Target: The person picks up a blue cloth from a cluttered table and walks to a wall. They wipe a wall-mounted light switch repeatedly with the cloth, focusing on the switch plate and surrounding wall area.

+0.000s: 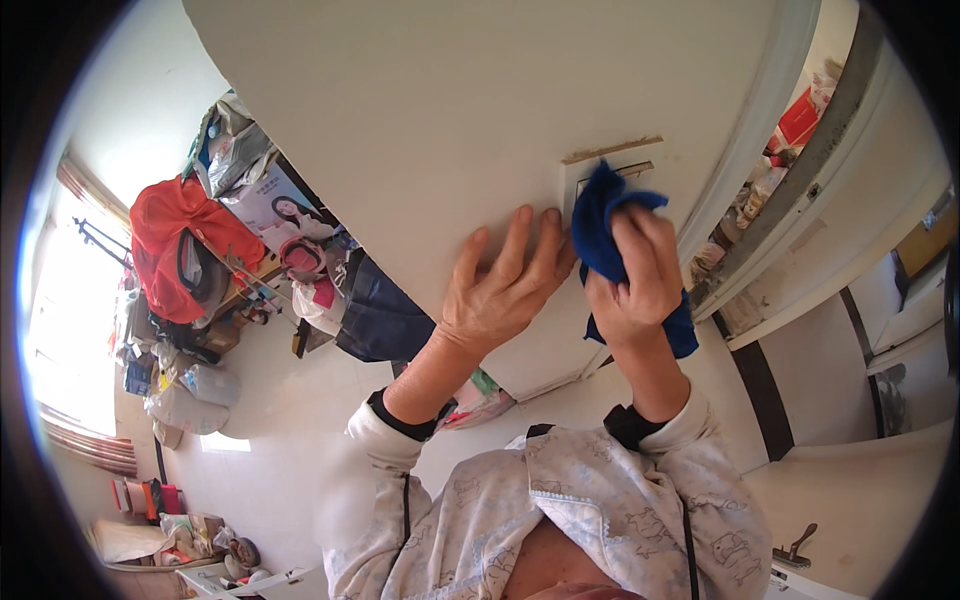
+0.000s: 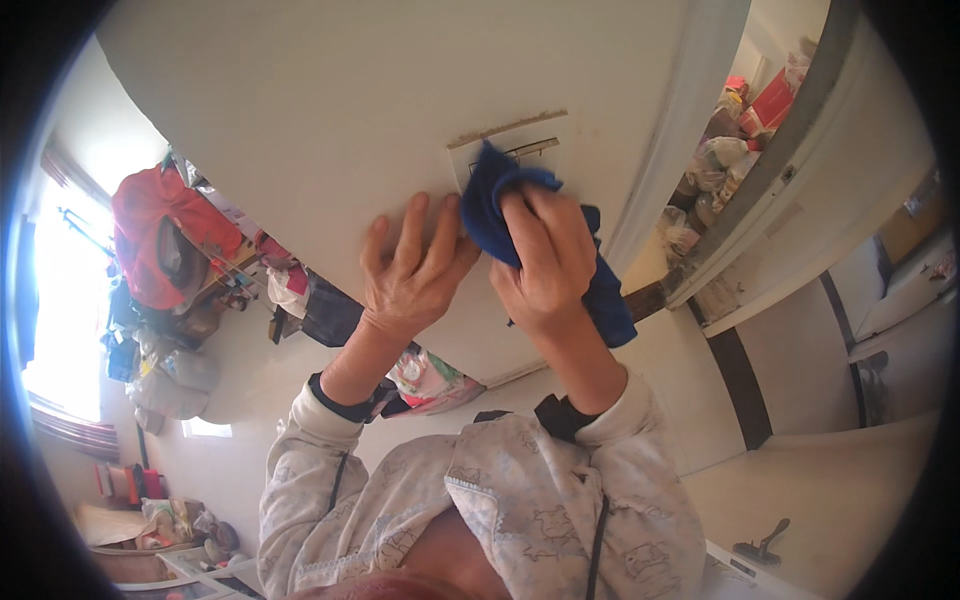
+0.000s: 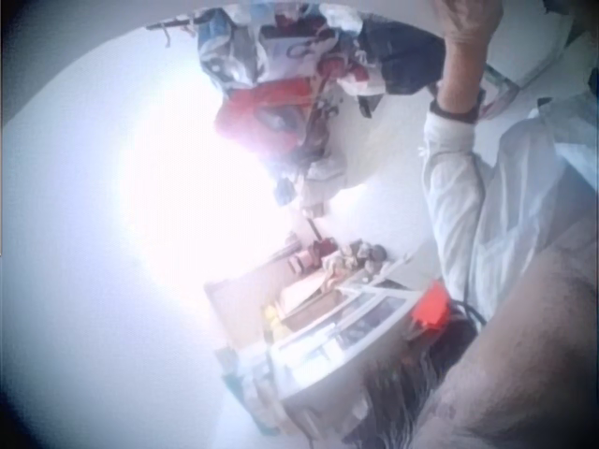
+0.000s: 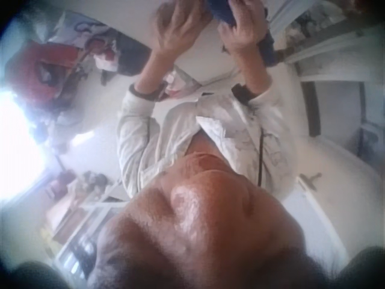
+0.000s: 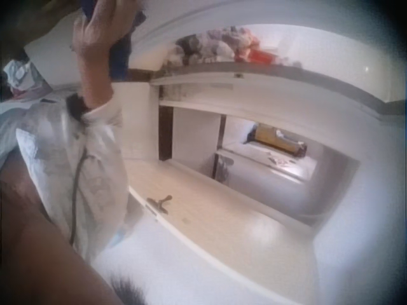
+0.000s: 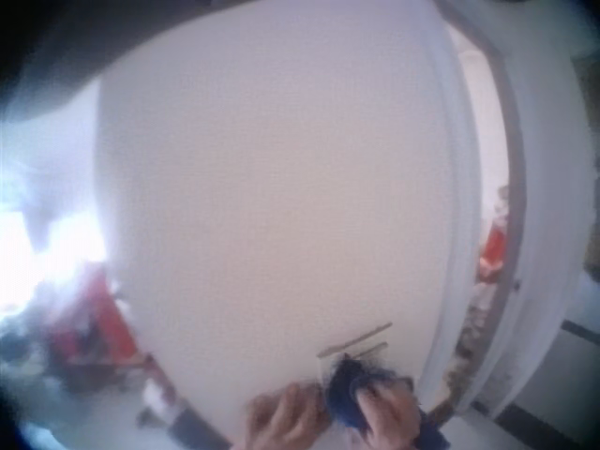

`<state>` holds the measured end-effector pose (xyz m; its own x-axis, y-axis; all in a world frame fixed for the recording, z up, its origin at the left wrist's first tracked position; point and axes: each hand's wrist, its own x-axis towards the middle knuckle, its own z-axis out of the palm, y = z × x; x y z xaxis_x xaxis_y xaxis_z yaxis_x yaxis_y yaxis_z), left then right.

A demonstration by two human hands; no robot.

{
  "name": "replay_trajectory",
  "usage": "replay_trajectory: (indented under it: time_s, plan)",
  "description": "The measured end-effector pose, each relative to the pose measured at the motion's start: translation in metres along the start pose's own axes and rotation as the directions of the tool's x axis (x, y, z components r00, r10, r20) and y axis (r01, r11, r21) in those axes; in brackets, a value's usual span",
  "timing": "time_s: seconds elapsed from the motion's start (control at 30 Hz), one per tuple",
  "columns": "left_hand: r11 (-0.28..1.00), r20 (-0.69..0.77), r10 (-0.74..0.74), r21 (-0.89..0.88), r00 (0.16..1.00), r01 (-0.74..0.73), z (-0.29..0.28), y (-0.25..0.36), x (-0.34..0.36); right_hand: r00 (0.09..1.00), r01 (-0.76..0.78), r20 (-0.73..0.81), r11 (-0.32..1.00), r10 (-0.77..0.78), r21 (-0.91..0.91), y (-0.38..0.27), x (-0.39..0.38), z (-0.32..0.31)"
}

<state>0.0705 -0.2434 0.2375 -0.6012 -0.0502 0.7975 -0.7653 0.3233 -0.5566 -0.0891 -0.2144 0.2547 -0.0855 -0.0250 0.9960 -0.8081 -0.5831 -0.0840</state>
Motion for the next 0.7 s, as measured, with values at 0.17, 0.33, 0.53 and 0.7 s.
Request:
replay_trajectory:
  time_s: [0.17, 0.33, 0.53, 0.7]
  plan:
    - [1.0, -0.026, -0.001, -0.009, 1.0, 0.001, 0.002, 0.0015, -0.0002, 0.999, -0.038, -0.001, 0.999, 0.038, 0.012, -0.0006, -0.0014, 0.0013]
    - [1.0, -0.026, -0.006, -0.025, 1.0, 0.005, 0.0006, 0.002, -0.0006, 0.999, -0.052, 0.004, 0.998, 0.053, -0.038, -0.0017, -0.0005, 0.0011]
    - [1.0, -0.031, -0.021, -0.02, 0.999, 0.02, 0.0014, 0.0055, -0.0015, 0.999, -0.042, 0.014, 0.999, 0.042, 0.013, -0.0024, 0.001, -0.003]
    - [0.999, -0.044, -0.019, -0.032, 0.999, 0.018, 0.0028, 0.0041, -0.0019, 0.995, -0.095, 0.033, 0.993, 0.097, -0.063, -0.0034, 0.0036, -0.0026]
